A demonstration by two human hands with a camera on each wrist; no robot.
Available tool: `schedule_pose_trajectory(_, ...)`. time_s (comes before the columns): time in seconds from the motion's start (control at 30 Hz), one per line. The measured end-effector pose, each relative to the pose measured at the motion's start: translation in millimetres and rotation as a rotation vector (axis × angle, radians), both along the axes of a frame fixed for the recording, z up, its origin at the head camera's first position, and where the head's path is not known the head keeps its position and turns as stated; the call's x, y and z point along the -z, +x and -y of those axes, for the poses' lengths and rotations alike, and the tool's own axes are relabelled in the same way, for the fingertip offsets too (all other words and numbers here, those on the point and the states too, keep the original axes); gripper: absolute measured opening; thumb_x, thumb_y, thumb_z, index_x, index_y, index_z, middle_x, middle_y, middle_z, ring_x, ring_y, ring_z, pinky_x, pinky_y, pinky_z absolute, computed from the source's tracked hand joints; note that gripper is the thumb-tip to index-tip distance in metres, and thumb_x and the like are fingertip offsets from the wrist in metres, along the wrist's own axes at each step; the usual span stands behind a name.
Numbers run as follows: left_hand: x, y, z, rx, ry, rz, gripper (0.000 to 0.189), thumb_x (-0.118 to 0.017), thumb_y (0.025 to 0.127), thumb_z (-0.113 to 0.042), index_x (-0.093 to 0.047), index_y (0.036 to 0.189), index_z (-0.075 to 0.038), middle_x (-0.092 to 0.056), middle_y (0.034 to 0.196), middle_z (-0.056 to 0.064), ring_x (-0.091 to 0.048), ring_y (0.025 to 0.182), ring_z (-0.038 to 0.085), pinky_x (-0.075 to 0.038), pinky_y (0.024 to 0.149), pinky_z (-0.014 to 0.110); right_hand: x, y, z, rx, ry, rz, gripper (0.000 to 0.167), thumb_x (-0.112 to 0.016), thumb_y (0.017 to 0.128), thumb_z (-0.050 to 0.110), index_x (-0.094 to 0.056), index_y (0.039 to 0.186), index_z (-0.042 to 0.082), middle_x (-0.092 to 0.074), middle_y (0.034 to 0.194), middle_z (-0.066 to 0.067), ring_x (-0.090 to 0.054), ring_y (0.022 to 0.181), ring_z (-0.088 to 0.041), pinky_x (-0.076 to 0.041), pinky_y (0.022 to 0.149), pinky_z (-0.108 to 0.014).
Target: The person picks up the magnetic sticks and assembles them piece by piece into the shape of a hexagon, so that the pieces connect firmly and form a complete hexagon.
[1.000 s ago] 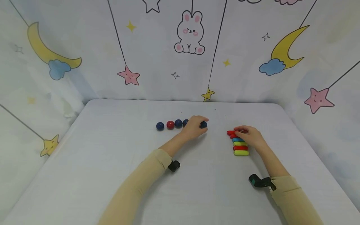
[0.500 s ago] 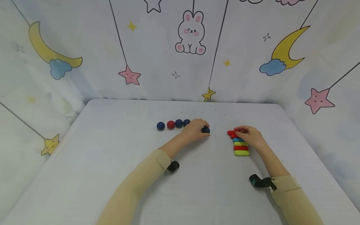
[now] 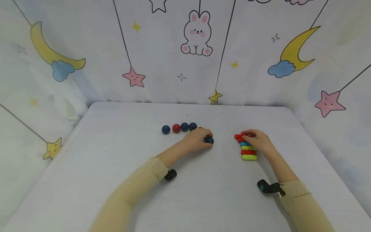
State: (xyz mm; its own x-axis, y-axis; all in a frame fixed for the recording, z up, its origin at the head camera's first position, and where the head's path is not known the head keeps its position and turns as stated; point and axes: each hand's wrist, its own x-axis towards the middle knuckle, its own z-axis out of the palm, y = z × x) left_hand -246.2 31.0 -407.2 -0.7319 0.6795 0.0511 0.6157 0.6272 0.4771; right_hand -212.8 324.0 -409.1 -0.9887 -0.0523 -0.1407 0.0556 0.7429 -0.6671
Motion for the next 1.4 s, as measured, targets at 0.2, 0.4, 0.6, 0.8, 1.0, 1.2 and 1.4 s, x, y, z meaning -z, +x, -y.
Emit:
schedule_pose_trajectory(0.2, 4.7, 8.9, 19.7, 0.042, 0.09, 0.098, 0.037, -0.074, 0.088, -0.026, -0.064, 0.121, -0.01, -0.065, 0.11, 0.003, -0.059, 0.098, 0.013, -0.047, 0.086, 0.022, -0.9, 0.9, 2, 0.003, -0.005, 0.006, 0.043, -0.052, 0.101, 0.028, -0.053, 0.133, -0.001, -0.053, 0.125, -0.028, -0.05, 0.108, -0.038, -0.047, 0.085, -0.044)
schedule_pose_trajectory(0.4, 9.2, 17.6, 43.6, 0.054, 0.144, 0.166, 0.035, -0.076, 0.086, -0.024, -0.066, 0.117, -0.011, -0.065, 0.107, 0.001, -0.06, 0.095, 0.013, -0.048, 0.084, 0.022, -3.2, 3.1, 3, 0.014, -0.01, 0.009, 0.044, -0.052, 0.101, 0.03, -0.053, 0.133, 0.0, -0.05, 0.128, -0.028, -0.047, 0.112, -0.04, -0.044, 0.089, -0.05)
schedule_pose_trajectory(0.6, 10.4, 27.6, 65.7, 0.044, 0.18, 0.217, 0.034, -0.077, 0.085, -0.023, -0.066, 0.114, -0.011, -0.067, 0.105, -0.001, -0.06, 0.093, 0.01, -0.049, 0.082, 0.021, -4.0, 3.7, 4, 0.019, -0.014, 0.013, 0.045, -0.051, 0.101, 0.03, -0.052, 0.134, -0.001, -0.05, 0.129, -0.029, -0.048, 0.112, -0.04, -0.044, 0.091, -0.051)
schedule_pose_trajectory(0.8, 10.3, 39.8, 85.8, 0.019, 0.201, 0.262, 0.033, -0.077, 0.085, -0.024, -0.065, 0.113, -0.012, -0.066, 0.102, -0.003, -0.059, 0.092, 0.012, -0.049, 0.083, 0.021, -2.7, 2.9, 3, 0.013, -0.012, 0.008, 0.045, -0.051, 0.102, 0.03, -0.051, 0.134, -0.001, -0.052, 0.128, -0.028, -0.05, 0.109, -0.039, -0.046, 0.087, -0.048)
schedule_pose_trajectory(1.0, 10.9, 53.1, 107.3, -0.034, 0.216, 0.302, 0.033, -0.078, 0.084, -0.026, -0.064, 0.11, -0.012, -0.064, 0.096, -0.005, -0.059, 0.087, 0.012, -0.05, 0.079, 0.022, -1.4, 2.9, 3, 0.016, -0.009, 0.002, 0.044, -0.05, 0.102, 0.03, -0.052, 0.134, -0.001, -0.051, 0.128, -0.028, -0.047, 0.112, -0.041, -0.044, 0.088, -0.049)
schedule_pose_trajectory(1.2, 10.6, 65.2, 127.0, -0.059, 0.211, 0.298, 0.035, -0.078, 0.084, -0.027, -0.064, 0.111, -0.011, -0.064, 0.095, -0.004, -0.058, 0.085, 0.011, -0.051, 0.077, 0.023, 0.2, 3.7, 2, 0.033, 0.003, 0.017, 0.047, -0.05, 0.102, 0.035, -0.051, 0.136, 0.002, -0.048, 0.132, -0.028, -0.045, 0.114, -0.041, -0.043, 0.09, -0.052)
schedule_pose_trajectory(1.4, 8.7, 77.9, 146.1, -0.033, 0.182, 0.257, 0.034, -0.076, 0.086, -0.028, -0.066, 0.113, -0.01, -0.061, 0.093, -0.006, -0.057, 0.085, 0.012, -0.051, 0.078, 0.025, 1.6, 3.6, 3, 0.035, -0.002, 0.018, 0.048, -0.05, 0.102, 0.035, -0.051, 0.136, 0.002, -0.048, 0.132, -0.029, -0.046, 0.113, -0.041, -0.044, 0.09, -0.052)
